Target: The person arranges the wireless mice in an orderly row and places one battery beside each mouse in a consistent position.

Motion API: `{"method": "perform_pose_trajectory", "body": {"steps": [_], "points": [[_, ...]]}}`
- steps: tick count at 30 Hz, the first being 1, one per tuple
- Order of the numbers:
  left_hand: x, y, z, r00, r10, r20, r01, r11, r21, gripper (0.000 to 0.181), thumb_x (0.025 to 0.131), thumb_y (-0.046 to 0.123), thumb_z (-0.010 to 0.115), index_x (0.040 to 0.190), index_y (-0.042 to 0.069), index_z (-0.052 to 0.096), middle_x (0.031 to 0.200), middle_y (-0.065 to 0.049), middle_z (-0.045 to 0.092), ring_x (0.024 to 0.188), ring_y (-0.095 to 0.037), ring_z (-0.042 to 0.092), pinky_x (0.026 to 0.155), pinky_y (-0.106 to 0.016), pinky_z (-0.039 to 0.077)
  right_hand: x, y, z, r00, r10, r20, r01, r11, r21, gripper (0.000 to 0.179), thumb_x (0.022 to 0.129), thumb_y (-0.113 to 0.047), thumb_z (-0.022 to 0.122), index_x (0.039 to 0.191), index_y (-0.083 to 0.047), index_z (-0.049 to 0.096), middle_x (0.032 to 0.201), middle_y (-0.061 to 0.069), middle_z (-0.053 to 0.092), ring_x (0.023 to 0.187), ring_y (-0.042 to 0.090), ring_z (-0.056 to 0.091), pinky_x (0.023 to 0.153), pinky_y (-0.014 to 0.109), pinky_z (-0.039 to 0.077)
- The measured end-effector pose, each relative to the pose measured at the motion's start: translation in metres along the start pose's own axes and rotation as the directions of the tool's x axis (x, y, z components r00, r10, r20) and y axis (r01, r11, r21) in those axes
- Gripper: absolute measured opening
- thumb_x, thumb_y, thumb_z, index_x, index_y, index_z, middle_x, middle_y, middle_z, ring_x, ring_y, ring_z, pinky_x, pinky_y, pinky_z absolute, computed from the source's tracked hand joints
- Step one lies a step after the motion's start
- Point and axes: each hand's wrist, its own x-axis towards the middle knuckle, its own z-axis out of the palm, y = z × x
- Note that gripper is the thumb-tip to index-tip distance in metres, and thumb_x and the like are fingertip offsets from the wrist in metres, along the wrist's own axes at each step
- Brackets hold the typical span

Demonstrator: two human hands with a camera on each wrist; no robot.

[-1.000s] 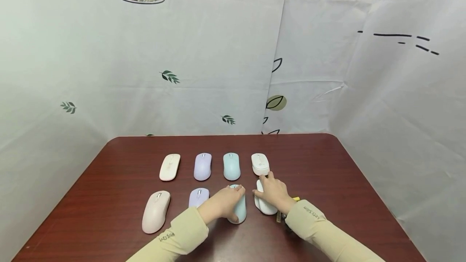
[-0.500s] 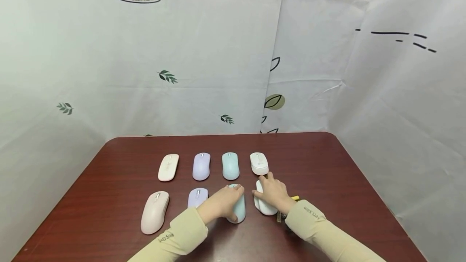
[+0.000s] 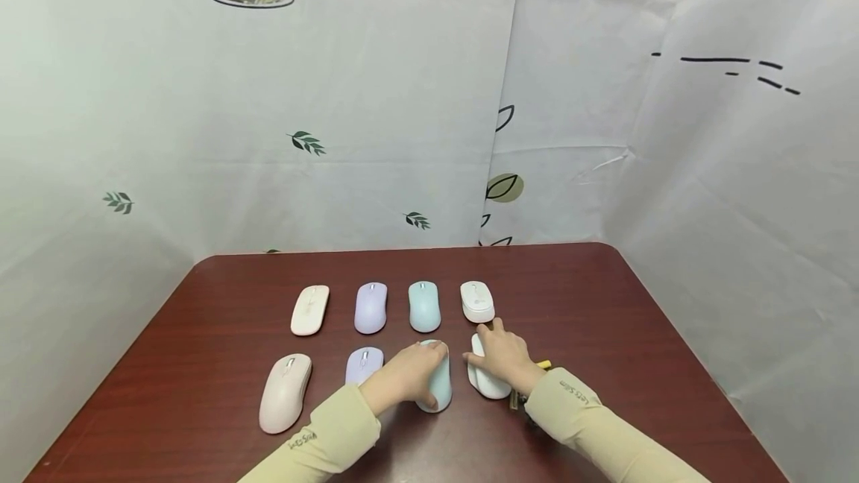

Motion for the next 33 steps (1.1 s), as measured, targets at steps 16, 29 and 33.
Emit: {"method": "perform_pose_trajectory", "body": {"steps": [16,29,33], "points": [[-0.005,0.001,-0.004,0.999,-0.036,0.023,0.036,0.999,0.014,0.070,0.057,0.029,0.090,0.115,0.009,0.056,0.114,-0.005,0.061,0.102,-0.032,0.062,0.078,-0.033,0.053,0.000,0.001,-0.002,1.000,0.013,0.025,-0.013,1.000,0.009,0.047,0.088,-0.044,0.060,0.117,-0.007,0.060,0.104,0.020,0.052,0.065,0.032,0.059,0.058,0.045,0.048],[-0.010,0.008,0.000,0.997,-0.060,-0.055,0.069,0.982,0.174,0.068,0.054,0.040,0.090,0.107,0.011,0.058,0.099,-0.001,0.056,0.089,-0.019,0.057,0.064,-0.029,0.050,0.002,0.009,-0.011,0.998,0.031,0.064,-0.033,0.999,0.040,0.051,0.094,-0.044,0.050,0.124,-0.003,0.053,0.107,0.025,0.050,0.068,0.032,0.059,0.057,0.043,0.047],[-0.013,0.010,-0.001,0.993,-0.067,-0.093,0.088,0.967,0.238,0.068,0.054,0.042,0.090,0.107,0.013,0.059,0.100,0.000,0.056,0.086,-0.019,0.059,0.064,-0.029,0.050,0.003,0.015,-0.015,0.996,0.050,0.079,-0.056,0.996,0.076,0.054,0.095,-0.045,0.048,0.127,-0.001,0.050,0.109,0.025,0.049,0.065,0.026,0.056,0.056,0.039,0.045]]}}
